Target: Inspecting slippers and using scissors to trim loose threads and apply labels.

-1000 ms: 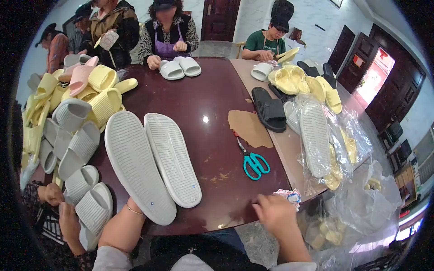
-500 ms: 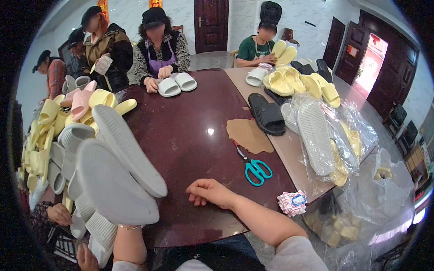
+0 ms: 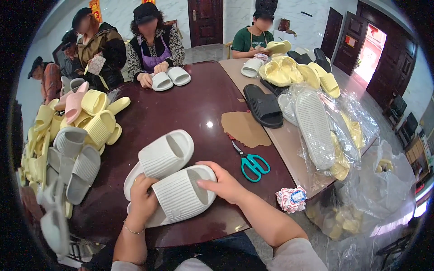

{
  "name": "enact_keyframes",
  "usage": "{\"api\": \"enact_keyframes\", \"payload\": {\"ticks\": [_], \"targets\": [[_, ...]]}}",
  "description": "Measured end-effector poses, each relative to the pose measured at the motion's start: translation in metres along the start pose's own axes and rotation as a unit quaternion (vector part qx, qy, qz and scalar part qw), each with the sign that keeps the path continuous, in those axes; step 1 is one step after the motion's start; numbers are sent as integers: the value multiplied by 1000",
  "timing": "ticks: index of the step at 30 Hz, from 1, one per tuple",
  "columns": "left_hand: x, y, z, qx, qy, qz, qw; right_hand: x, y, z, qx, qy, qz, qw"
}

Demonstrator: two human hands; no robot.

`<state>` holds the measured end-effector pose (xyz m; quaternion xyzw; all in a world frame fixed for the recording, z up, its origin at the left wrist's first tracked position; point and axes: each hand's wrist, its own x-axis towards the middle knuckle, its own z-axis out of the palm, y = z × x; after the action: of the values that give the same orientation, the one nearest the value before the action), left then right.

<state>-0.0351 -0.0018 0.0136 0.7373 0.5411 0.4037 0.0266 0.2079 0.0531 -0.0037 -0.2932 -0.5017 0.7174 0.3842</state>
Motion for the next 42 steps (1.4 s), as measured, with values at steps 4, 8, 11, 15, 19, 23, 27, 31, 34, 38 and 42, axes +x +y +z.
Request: {"api": "enact_keyframes", "payload": {"ticks": [4,8,11,15,19,23,27,31,34,38,42], "targets": [[-2,-3,13,-15,-15,5,1000,5,10,-7,-59,37,36,997],[-5,-3,10,-8,-42,12,999,11,21,-9,-45,81,37,995],[-8,-1,7,-38,-75,-9,996,17,29,-9,-58,121,26,991],[-11,-9,8,-133,-115,-66,982,29,35,-12,-46,188,-5,981],[-12,-28,8,-174,-84,-94,977,41,44,-20,-28,232,-54,971],[-6,-44,1,-58,-9,-72,996,43,41,-18,-52,241,-84,966],[2,-35,-23,155,-31,-66,985,35,18,-1,-112,215,-82,967],[-20,-35,-17,178,-127,-122,968,19,51,5,-257,138,-153,944],[-11,-42,-5,179,-156,-129,963,18,47,14,-293,82,-126,944],[12,-27,-10,124,-175,-178,960,17,27,7,-465,80,-268,840],[10,-32,-12,-30,-192,-264,945,8,22,2,-407,98,-153,895]]}}
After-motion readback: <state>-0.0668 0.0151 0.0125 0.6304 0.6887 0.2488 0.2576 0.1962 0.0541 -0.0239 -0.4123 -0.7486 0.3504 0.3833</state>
